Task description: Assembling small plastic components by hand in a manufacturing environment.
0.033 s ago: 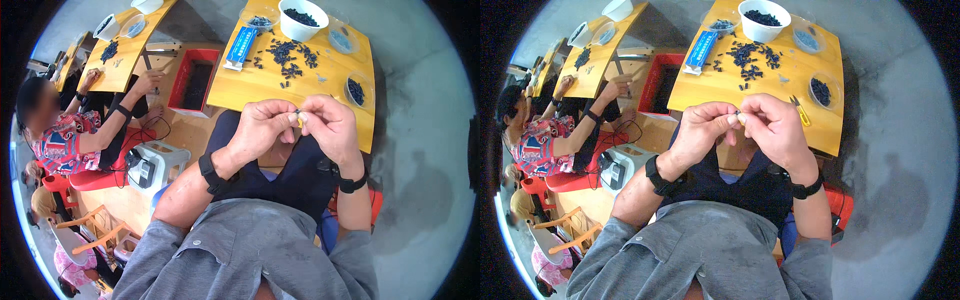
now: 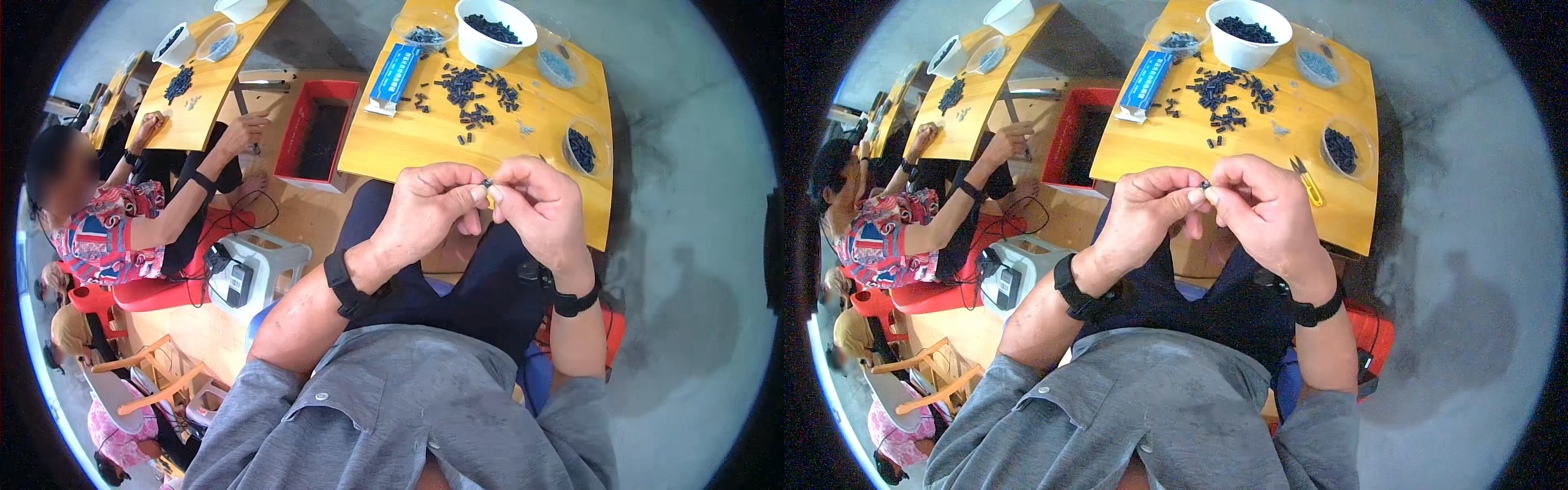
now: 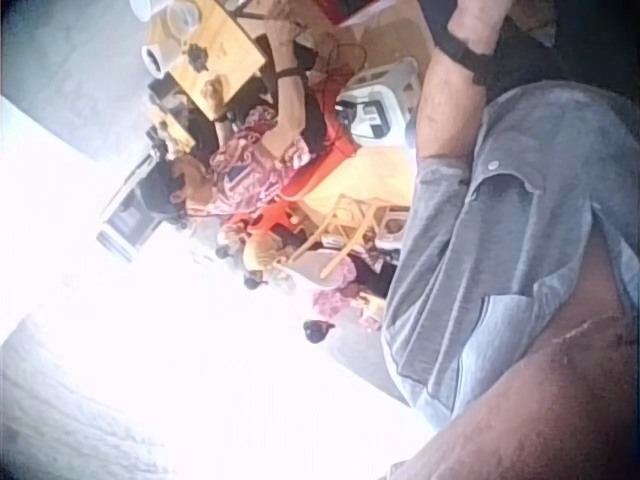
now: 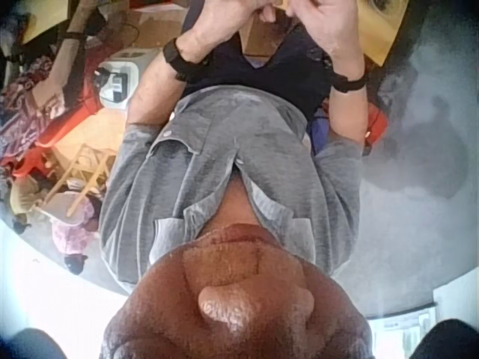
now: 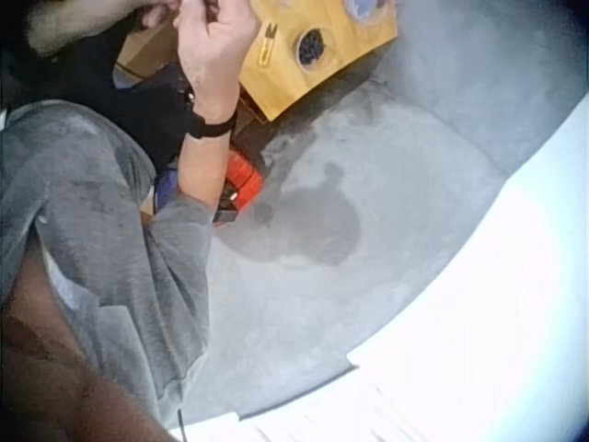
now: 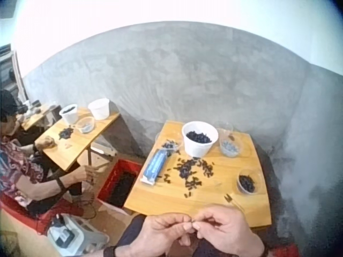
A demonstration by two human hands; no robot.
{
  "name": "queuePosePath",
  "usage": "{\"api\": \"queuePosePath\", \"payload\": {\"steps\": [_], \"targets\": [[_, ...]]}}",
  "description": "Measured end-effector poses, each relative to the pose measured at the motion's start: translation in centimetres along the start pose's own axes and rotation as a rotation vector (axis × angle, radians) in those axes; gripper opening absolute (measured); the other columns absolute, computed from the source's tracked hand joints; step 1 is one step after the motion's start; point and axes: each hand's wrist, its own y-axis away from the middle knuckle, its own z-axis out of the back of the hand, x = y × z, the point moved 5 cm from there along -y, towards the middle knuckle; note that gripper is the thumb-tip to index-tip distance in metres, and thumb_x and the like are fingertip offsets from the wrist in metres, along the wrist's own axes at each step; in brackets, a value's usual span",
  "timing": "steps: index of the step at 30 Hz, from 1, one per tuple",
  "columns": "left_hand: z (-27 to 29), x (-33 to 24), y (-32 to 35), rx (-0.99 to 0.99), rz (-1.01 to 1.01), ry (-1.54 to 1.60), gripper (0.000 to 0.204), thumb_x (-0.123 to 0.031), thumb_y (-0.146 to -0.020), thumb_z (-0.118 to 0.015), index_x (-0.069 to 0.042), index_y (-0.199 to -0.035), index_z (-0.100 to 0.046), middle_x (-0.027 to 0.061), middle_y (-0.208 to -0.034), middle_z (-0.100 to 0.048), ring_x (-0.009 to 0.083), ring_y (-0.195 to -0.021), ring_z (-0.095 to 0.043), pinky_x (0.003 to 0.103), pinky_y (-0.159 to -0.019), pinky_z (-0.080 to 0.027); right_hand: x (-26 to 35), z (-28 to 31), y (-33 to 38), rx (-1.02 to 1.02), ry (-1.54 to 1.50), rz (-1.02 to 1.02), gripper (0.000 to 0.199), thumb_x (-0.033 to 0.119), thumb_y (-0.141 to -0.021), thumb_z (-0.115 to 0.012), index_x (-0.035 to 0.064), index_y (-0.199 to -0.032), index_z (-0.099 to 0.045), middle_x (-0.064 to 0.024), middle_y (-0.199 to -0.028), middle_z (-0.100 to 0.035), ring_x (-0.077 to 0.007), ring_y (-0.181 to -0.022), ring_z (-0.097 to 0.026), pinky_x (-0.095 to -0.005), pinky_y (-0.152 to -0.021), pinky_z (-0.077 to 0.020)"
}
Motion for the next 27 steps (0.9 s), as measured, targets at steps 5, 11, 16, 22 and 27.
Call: {"api": "queuePosePath", "payload": {"steps": [5,11,16,22,27], "targets": [[-0.17,-0.33,0.10,0.023,-0.010,0.001,0.012,-0.009,-0.089,-0.060,-0.002,-0.096,-0.065,0.0017,-0.079,-0.066,0.0066,-0.059,-0.060,0.017,-0.051,-0.042,0.53,0.09,0.17,0.018,0.077,0.132,0.007,-0.005,-0.083,-0.057,-0.0010,-0.089,-0.057,-0.0038,-0.079,-0.059,-0.0062,-0.062,-0.056,-0.0197,-0.054,-0.0452],[-0.06,-0.26,-0.17,0.026,-0.014,-0.008,0.011,-0.009,-0.089,-0.060,-0.002,-0.095,-0.065,0.0017,-0.077,-0.065,0.0060,-0.059,-0.060,0.017,-0.050,-0.041,0.48,0.11,-0.02,0.020,0.100,0.137,0.007,-0.006,-0.083,-0.057,-0.0013,-0.089,-0.057,-0.0045,-0.080,-0.059,-0.0069,-0.061,-0.056,-0.0199,-0.052,-0.0450],[0.07,-0.34,-0.39,0.017,-0.013,-0.040,0.011,-0.009,-0.089,-0.060,-0.002,-0.095,-0.065,0.0009,-0.075,-0.065,0.0057,-0.059,-0.060,0.017,-0.050,-0.041,0.55,0.16,-0.22,0.029,0.132,0.160,0.007,-0.006,-0.083,-0.057,-0.0021,-0.088,-0.058,-0.0054,-0.080,-0.059,-0.0075,-0.060,-0.056,-0.0202,-0.052,-0.0451],[0.40,-0.31,-0.62,0.024,-0.012,-0.065,0.011,-0.009,-0.089,-0.060,-0.002,-0.096,-0.066,0.0006,-0.074,-0.065,0.0056,-0.059,-0.060,0.017,-0.050,-0.042,0.42,-0.01,-0.40,0.014,0.140,0.183,0.008,-0.007,-0.082,-0.057,-0.0029,-0.088,-0.059,-0.0066,-0.081,-0.060,-0.0083,-0.060,-0.057,-0.0209,-0.052,-0.0452],[0.71,-0.12,-0.82,0.029,0.023,-0.060,0.012,-0.009,-0.089,-0.060,-0.002,-0.096,-0.065,0.0010,-0.074,-0.065,0.0058,-0.060,-0.060,0.017,-0.051,-0.043,0.53,-0.16,-0.76,0.044,0.201,0.214,0.008,-0.007,-0.082,-0.057,-0.0030,-0.088,-0.059,-0.0070,-0.081,-0.060,-0.0085,-0.060,-0.056,-0.0213,-0.052,-0.0453]]}}
